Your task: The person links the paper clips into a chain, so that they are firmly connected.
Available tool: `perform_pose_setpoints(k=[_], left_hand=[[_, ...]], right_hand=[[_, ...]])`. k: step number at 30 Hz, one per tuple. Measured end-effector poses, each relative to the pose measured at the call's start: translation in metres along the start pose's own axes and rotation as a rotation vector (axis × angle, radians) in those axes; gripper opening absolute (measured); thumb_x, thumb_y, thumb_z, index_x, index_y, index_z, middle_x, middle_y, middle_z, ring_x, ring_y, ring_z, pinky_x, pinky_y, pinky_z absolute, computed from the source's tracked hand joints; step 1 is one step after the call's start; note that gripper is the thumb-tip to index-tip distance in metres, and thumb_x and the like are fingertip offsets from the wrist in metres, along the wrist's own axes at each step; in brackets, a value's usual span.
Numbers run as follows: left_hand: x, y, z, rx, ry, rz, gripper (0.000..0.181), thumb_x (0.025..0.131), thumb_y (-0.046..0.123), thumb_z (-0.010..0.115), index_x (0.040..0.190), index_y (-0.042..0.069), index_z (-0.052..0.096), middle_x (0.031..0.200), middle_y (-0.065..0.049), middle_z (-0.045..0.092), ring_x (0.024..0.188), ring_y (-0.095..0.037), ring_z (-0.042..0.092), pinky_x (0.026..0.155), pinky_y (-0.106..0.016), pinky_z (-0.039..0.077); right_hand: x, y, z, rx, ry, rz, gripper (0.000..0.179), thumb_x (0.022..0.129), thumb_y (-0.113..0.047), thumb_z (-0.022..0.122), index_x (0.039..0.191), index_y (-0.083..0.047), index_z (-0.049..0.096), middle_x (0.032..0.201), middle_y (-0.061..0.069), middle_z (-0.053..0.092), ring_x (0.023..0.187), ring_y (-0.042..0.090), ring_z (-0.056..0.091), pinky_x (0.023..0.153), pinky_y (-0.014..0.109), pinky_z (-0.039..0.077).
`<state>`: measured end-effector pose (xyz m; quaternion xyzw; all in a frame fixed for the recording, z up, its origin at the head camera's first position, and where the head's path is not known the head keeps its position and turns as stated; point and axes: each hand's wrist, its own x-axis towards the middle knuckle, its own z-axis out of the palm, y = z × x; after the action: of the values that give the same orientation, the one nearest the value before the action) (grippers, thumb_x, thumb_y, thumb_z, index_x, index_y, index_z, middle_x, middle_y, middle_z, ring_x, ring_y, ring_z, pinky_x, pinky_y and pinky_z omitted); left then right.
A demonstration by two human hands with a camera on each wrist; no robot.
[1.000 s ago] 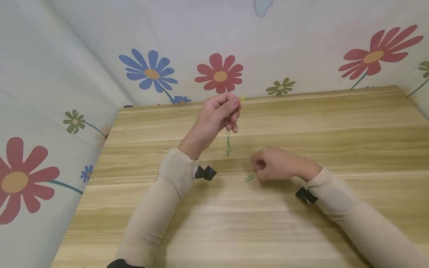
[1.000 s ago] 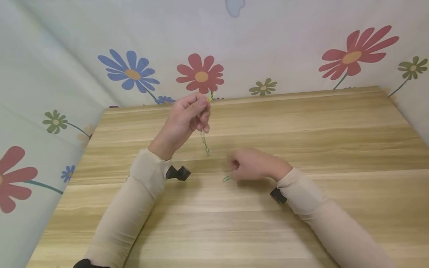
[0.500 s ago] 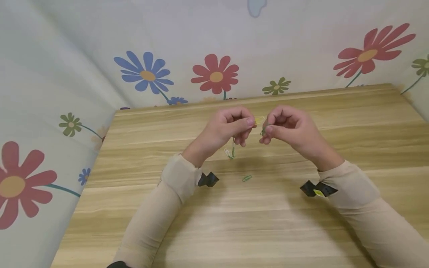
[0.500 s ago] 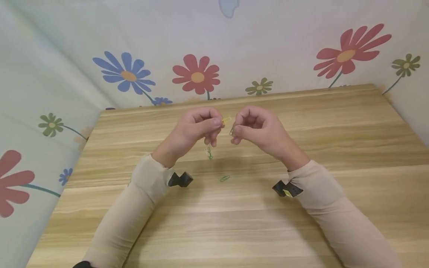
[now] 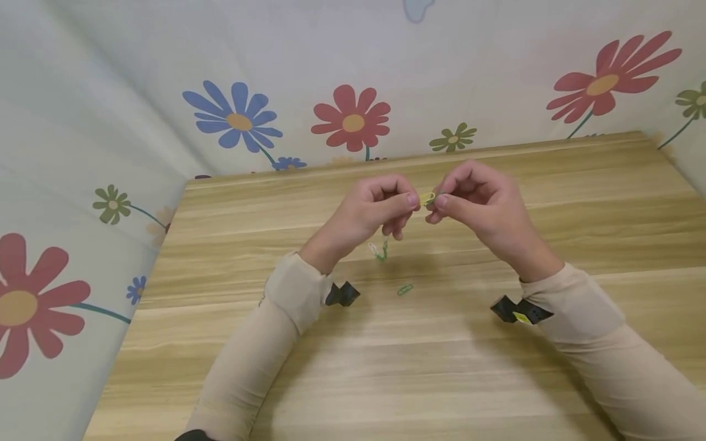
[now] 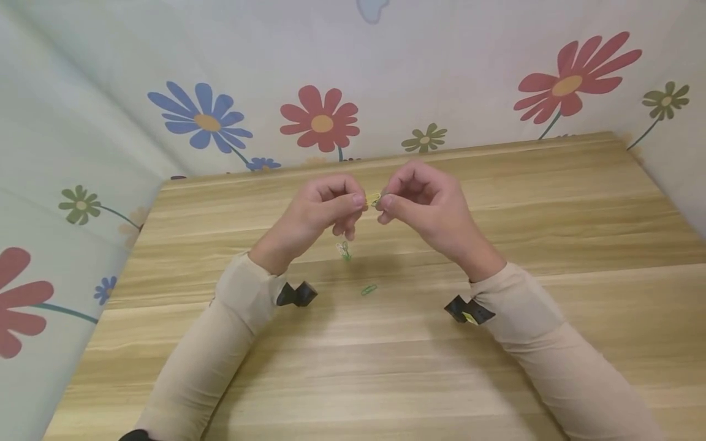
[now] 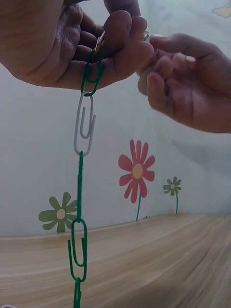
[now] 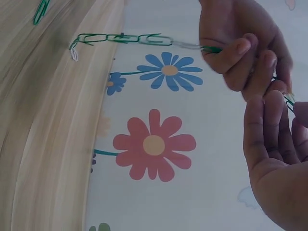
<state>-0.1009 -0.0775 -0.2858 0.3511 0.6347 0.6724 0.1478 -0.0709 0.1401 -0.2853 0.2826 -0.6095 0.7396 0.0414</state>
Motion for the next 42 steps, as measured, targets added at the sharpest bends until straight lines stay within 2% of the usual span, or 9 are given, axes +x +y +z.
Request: perform_pose_setpoints(k=[10,15,20,23,27,30,33,39,42], left_hand=[[0.001,-0.004,0.002,-0.014,-0.072,-0.078,0.021,0.105,0.013,0.051,0.102,-0.002,0.065,0.073,-0.018,0.055,0.057,-0.026,0.049,0.061,-0.035,0.053],[-0.003,-0.002,0.003,-0.028,-0.095,-0.112,0.026,0.107,0.019,0.047,0.11,-0.001,0.064,0.081,-0.019,0.062,0.064,-0.029,0.057,0.065,-0.037,0.055],[-0.008,0.001,0.0,-0.036,-0.035,-0.08,0.018,0.105,0.012,0.053,0.1,0.0,0.066,0.079,-0.017,0.059,0.067,-0.028,0.057,0.067,-0.037,0.054],[-0.009,0.002,-0.003,-0.055,0.043,-0.049,0.017,0.104,0.01,0.055,0.099,-0.002,0.066,0.078,-0.014,0.06,0.067,-0.026,0.058,0.067,-0.035,0.054],[-0.008,0.005,-0.007,-0.085,0.144,0.002,0.017,0.103,0.009,0.055,0.098,-0.002,0.067,0.078,-0.009,0.063,0.069,-0.022,0.061,0.072,-0.035,0.055],[-0.006,0.008,-0.011,-0.087,0.18,0.052,0.018,0.103,0.008,0.054,0.098,-0.004,0.066,0.078,-0.007,0.066,0.074,-0.021,0.065,0.079,-0.04,0.056],[-0.004,0.01,-0.013,-0.096,0.187,0.1,0.018,0.103,0.004,0.052,0.097,-0.008,0.065,0.079,-0.006,0.068,0.078,-0.023,0.067,0.084,-0.045,0.056],[-0.002,0.012,-0.013,-0.125,0.189,0.143,0.019,0.102,0.0,0.051,0.095,-0.002,0.068,0.079,-0.006,0.068,0.076,-0.025,0.067,0.083,-0.044,0.056],[-0.002,0.011,-0.013,-0.127,0.195,0.137,0.019,0.101,0.001,0.052,0.094,0.0,0.069,0.078,-0.006,0.068,0.073,-0.024,0.066,0.082,-0.042,0.057]], right_hand=[[-0.001,-0.01,-0.001,0.131,0.049,-0.054,0.006,0.092,0.017,0.053,0.091,0.012,0.056,0.087,0.017,0.065,0.073,0.026,0.069,0.07,0.038,0.06],[-0.005,-0.011,0.006,-0.094,0.036,0.024,0.004,0.094,0.005,0.063,0.093,0.009,0.063,0.083,0.018,0.067,0.065,0.025,0.065,0.064,0.032,0.057],[-0.005,-0.005,0.013,-0.215,-0.029,0.087,0.006,0.096,0.001,0.063,0.099,0.006,0.064,0.08,0.018,0.061,0.06,0.027,0.059,0.059,0.032,0.055],[-0.005,0.007,0.013,-0.327,-0.138,0.183,0.01,0.098,-0.004,0.062,0.105,0.002,0.063,0.084,0.016,0.061,0.064,0.026,0.06,0.059,0.033,0.055],[-0.006,0.03,0.015,-0.664,-0.4,0.257,0.007,0.097,-0.007,0.062,0.102,-0.007,0.068,0.089,0.003,0.065,0.072,0.018,0.059,0.065,0.033,0.052],[-0.013,0.048,0.025,-0.867,-0.622,0.214,0.011,0.095,-0.002,0.062,0.096,-0.01,0.07,0.088,-0.002,0.066,0.077,0.013,0.058,0.072,0.034,0.051],[-0.024,0.06,0.036,-0.99,-0.744,0.18,0.01,0.091,0.0,0.064,0.092,-0.01,0.068,0.087,-0.002,0.064,0.077,0.014,0.058,0.072,0.034,0.052],[-0.04,0.067,0.051,-1.218,-0.7,0.04,0.019,0.089,0.004,0.061,0.079,-0.01,0.053,0.067,-0.001,0.048,0.06,0.019,0.05,0.058,0.036,0.049],[-0.04,0.065,0.052,-1.24,-0.716,0.059,0.019,0.088,0.005,0.061,0.078,-0.009,0.052,0.065,-0.001,0.047,0.06,0.019,0.05,0.057,0.037,0.049]])
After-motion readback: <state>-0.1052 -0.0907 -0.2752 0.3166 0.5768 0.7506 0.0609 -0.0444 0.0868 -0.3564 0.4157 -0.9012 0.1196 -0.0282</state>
